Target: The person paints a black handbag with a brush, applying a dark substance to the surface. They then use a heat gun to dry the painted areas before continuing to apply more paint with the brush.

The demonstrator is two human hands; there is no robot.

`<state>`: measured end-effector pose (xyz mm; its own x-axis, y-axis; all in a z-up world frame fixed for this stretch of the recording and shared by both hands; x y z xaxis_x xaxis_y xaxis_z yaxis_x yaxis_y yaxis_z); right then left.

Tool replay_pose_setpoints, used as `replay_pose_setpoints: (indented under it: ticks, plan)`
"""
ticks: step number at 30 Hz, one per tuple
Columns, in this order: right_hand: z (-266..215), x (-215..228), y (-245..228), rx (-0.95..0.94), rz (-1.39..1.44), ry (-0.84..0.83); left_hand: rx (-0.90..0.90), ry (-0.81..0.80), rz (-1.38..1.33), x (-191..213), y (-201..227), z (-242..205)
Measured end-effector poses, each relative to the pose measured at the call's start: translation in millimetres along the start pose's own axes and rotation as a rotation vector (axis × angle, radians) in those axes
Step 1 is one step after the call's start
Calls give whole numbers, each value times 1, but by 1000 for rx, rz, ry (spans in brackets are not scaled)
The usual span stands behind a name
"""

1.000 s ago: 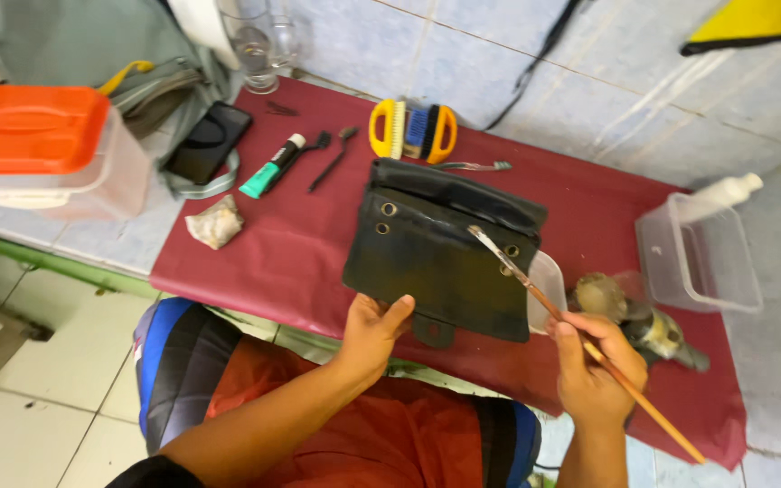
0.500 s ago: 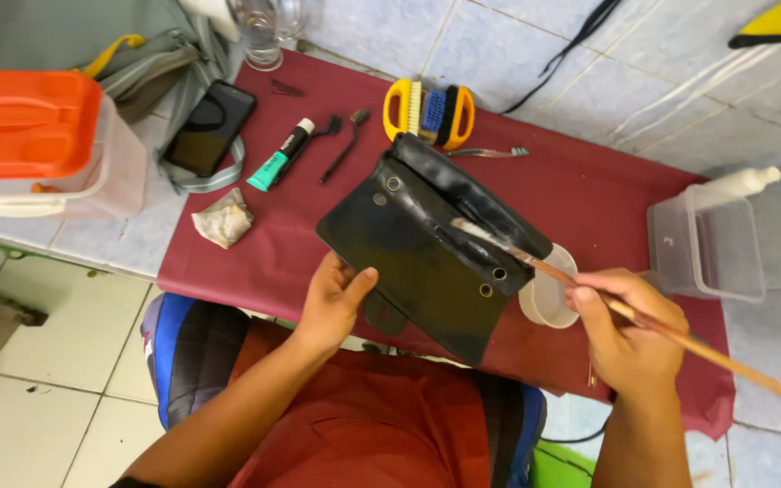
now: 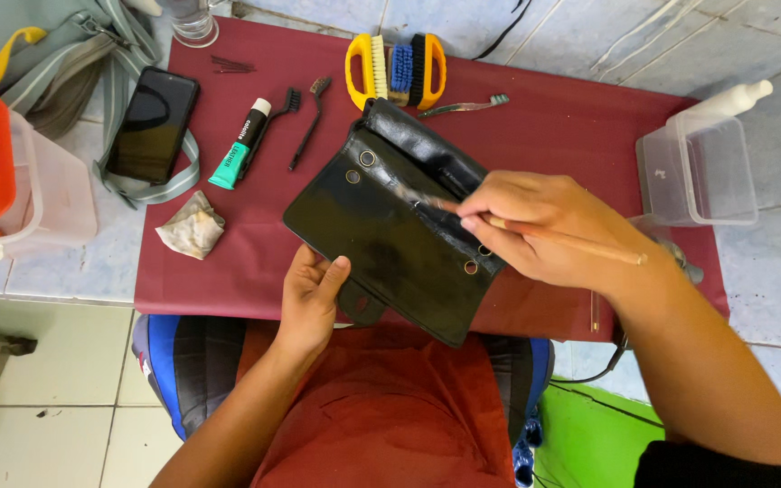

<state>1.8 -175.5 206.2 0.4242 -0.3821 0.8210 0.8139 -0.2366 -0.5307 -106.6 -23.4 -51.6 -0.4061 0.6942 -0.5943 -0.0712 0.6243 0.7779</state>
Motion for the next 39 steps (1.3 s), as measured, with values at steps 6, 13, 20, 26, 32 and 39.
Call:
replay_pose_setpoints:
  ticks: [6, 13, 20, 26, 32, 39]
  plan:
    - [7, 18, -6, 27, -109, -48, 11, -5, -33, 19, -24, 3]
    - [0, 1, 8, 61, -89, -153, -10, -5, 11, 23, -21, 2]
    - [13, -9, 7, 155, -76, -44, -20, -10, 18, 6, -1, -5]
    - [-10, 10, 7, 59, -129, -96, -15, -6, 9, 1, 9, -8]
    - [-48, 11, 17, 20, -157, -81, -21, 7, -20, -9, 20, -10]
    - [-70, 13, -3, -5, -101, -30, -11, -6, 29, -3, 19, -7]
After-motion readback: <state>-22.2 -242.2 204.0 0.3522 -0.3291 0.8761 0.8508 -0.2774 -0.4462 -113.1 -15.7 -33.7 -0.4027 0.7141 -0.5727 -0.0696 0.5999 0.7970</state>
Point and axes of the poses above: each hand's wrist, its own z-axis towards the middle knuckle, its own x-axis out of the back of the hand, y = z × x, the point moved 6 cm from there along z, towards the middle knuckle, and after that the axes turned 1 degree about z, right-handed, at the moved point
